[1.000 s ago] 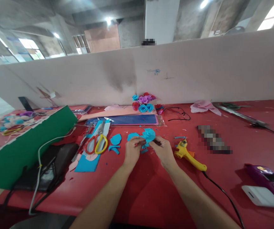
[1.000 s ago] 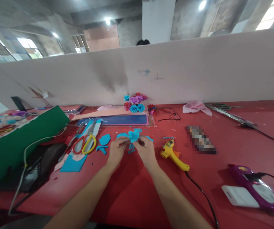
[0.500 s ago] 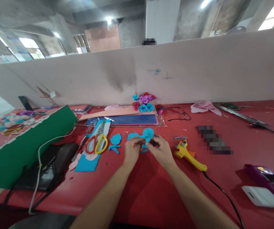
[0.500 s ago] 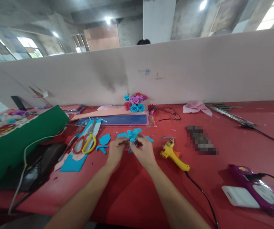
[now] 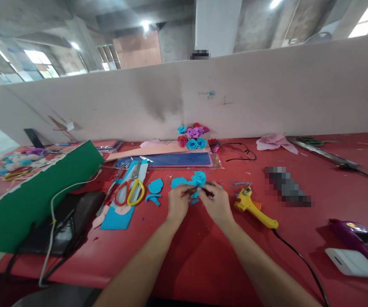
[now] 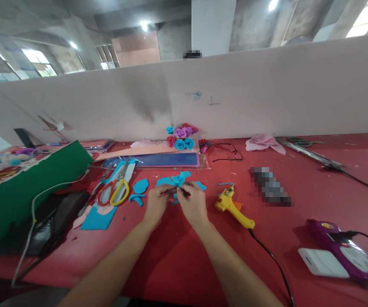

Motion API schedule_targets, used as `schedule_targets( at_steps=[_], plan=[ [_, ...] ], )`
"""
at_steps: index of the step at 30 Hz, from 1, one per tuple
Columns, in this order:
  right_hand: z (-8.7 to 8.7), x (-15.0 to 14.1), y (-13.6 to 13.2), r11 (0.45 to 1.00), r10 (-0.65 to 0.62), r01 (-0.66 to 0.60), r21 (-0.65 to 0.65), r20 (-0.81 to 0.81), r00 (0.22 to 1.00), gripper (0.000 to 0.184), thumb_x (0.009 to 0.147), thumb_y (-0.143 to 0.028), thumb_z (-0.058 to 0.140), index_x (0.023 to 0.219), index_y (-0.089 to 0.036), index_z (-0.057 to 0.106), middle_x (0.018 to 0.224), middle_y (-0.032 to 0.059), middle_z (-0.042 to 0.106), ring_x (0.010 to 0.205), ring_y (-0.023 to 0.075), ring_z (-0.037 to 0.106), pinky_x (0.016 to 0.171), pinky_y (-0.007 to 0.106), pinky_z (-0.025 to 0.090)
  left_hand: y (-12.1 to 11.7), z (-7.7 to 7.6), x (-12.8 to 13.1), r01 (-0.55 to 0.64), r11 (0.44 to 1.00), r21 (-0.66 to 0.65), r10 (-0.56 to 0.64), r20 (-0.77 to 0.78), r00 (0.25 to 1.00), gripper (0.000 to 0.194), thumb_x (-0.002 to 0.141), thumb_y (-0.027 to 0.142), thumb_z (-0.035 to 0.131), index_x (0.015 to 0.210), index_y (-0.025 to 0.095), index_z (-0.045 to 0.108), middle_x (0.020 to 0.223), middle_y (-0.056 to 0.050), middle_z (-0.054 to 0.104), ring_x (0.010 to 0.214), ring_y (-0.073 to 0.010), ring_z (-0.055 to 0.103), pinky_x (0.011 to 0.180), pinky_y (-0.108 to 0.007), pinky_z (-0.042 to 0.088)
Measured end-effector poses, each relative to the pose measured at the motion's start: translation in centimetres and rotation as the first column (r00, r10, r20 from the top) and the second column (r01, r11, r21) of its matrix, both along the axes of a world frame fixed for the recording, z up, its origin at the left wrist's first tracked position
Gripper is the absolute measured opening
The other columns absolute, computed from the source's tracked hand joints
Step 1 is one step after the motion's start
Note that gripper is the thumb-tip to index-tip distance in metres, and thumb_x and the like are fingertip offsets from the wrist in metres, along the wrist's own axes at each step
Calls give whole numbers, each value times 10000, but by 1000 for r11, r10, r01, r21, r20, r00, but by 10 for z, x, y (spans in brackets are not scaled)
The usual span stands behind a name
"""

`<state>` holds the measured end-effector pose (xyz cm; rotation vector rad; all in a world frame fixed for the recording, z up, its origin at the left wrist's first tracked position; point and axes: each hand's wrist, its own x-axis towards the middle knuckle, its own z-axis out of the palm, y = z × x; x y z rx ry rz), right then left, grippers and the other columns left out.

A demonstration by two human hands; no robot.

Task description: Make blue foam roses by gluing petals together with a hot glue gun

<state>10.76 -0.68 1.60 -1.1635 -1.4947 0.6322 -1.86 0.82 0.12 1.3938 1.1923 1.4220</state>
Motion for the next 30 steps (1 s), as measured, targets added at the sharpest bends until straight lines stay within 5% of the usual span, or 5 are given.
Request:
schedule_targets(
  at_steps=[18,25,30],
  plan=[
    [2,0,0,999,16,-16,-32,-6,1000,139,725,-209,533,634,-197,637,683,22,556,626,156,505,601,278,407,2,-5,0,11,998,-56,-7,61,998,193,654,101,609,732,202,754,722,-31,699,686,-164,622,688,-309,500],
    [9,1,0,938,154,-259,-232,-390,908,184,679,-192,499,726,-198,677,690,10,636,616,145,544,594,270,442,2,-5,0,2,991,-137,22,175,984,183,660,132,604,759,180,750,708,-17,698,687,-154,609,683,-286,471],
    [4,4,5,955,126,-208,-210,-345,930,181,731,-298,582,792,-194,717,713,26,678,672,166,586,677,299,473,1,-1,2,23,988,-152,7,198,980,166,655,165,635,767,184,757,708,-20,703,721,-167,629,709,-292,486]
  ],
)
